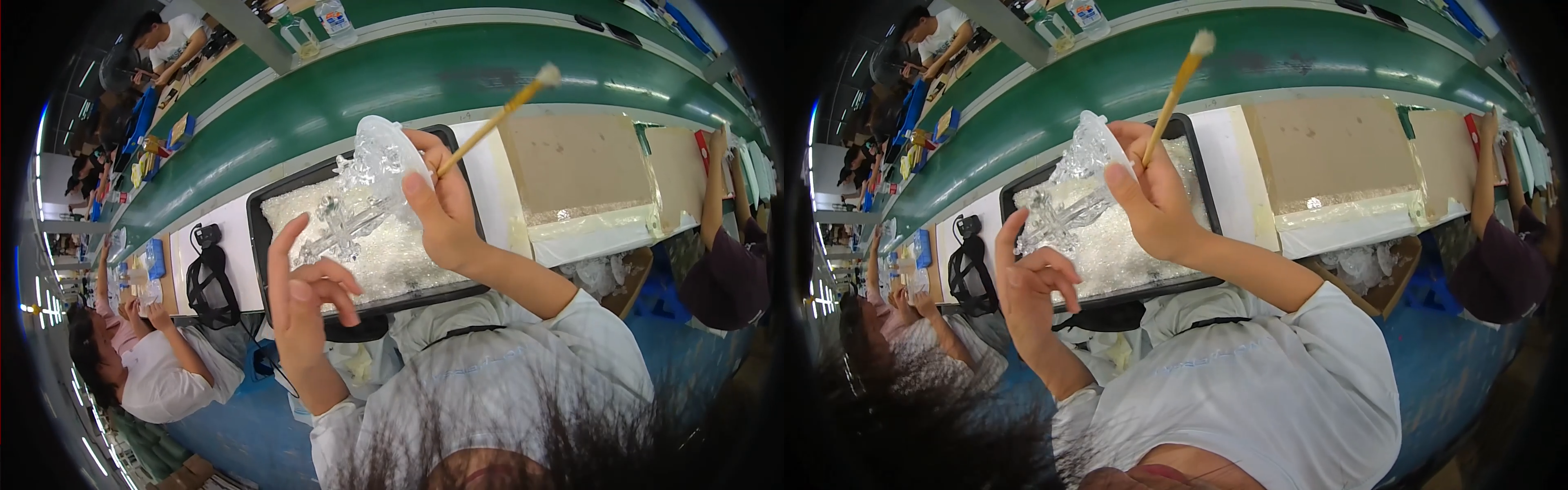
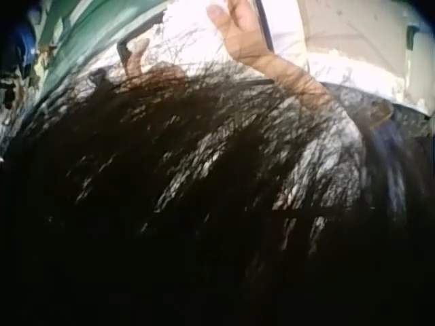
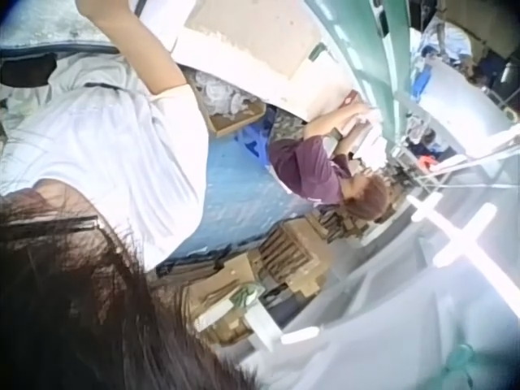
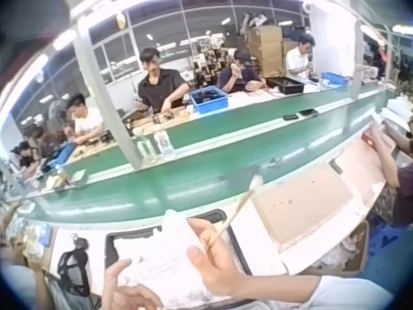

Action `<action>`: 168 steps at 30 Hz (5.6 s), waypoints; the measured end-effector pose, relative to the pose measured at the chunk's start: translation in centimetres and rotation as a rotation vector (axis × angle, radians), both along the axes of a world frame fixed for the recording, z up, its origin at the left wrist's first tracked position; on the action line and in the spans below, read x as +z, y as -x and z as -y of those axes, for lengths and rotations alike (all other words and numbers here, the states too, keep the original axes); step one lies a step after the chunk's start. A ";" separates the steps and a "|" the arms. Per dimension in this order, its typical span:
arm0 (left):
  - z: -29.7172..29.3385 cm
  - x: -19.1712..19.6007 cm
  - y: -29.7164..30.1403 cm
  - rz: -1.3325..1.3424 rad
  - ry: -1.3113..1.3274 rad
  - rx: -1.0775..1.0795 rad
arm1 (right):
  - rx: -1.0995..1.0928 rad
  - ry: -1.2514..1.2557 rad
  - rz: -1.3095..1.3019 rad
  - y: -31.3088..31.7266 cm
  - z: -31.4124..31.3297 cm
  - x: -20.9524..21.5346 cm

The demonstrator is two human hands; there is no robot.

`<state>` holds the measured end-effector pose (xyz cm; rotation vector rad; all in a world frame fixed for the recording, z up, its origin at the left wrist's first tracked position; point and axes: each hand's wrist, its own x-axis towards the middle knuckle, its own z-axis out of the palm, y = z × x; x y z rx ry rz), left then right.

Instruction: Applying granules/adhesive to a light fixture base and attaching a transparent decorative cover on an assembly line.

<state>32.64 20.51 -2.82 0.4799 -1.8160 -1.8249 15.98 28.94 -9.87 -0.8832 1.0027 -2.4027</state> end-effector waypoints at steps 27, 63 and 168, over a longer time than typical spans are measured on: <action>5.3 2.3 -3.7 0.223 1.266 0.225 | -0.091 -0.678 -0.637 1.4 -6.0 -1.4; 5.2 1.1 -3.0 0.357 1.638 0.160 | -0.084 -0.257 -0.244 4.6 -8.1 -1.2; 20.3 3.5 14.0 0.313 1.680 -0.076 | -0.318 -0.174 -0.345 4.8 -7.2 -1.5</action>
